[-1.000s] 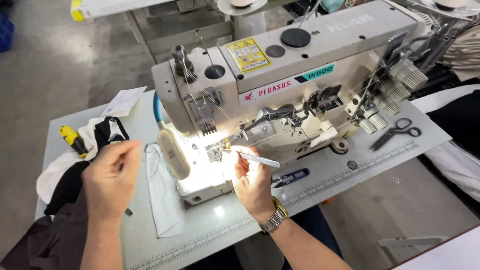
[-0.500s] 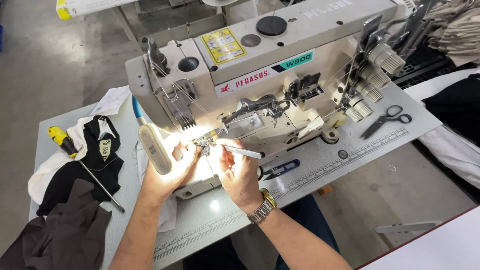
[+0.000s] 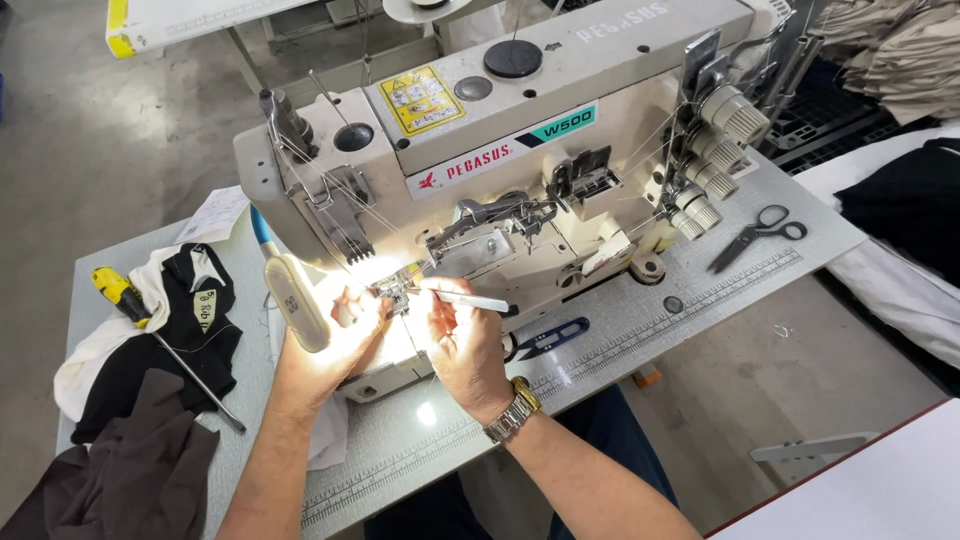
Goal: The person threads a white thread through the needle area of a Pegasus W500 industrial sewing machine. They use a small metal tool to guide the thread through the machine's tension discs and guides, then pull the thread through the needle eye.
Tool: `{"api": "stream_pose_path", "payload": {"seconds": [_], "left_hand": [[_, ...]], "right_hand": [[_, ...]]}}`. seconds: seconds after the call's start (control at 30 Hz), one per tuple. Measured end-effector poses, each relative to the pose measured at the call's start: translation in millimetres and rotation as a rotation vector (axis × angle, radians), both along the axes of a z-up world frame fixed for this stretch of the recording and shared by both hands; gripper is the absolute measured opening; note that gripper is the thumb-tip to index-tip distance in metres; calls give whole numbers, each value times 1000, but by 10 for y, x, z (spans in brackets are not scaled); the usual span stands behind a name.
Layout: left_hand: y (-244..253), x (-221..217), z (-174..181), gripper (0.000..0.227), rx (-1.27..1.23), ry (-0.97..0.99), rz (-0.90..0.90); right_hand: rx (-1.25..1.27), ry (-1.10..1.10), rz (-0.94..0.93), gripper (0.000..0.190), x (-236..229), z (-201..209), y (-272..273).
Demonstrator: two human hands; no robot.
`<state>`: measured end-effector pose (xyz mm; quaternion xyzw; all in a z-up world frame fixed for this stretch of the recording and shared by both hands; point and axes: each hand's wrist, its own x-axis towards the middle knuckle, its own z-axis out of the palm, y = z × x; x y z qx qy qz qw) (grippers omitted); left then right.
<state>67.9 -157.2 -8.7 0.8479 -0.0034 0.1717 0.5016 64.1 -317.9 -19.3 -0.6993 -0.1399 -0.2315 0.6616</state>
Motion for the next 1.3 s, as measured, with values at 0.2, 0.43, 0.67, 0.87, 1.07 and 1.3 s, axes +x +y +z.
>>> {"api": "stream_pose_path", "payload": {"seconds": [0.2,0.43,0.67,0.87,1.07,1.3], "left_hand": [[197,133,-229,30,-30,40,-27],[527,368,-529,48,269,-248,7],[590,436,-792,61,166,-218,-40],[558,537,-873,76,82,-188,-132],[439,501,-837,92,13,-137,-237],[457,490,-918,67,-140,-119,-199]], "right_hand": [[-30,-36,12,14,10,-61,0],[-97,-70,-22,17,-22,-195,44],[-151,-118,-52,17,-63,-197,57],[-178,-153,-86,17,-29,-249,61],[-136,-145,-58,16,-24,-240,33],[-168,-143,-58,18,-50,-288,0]]}}
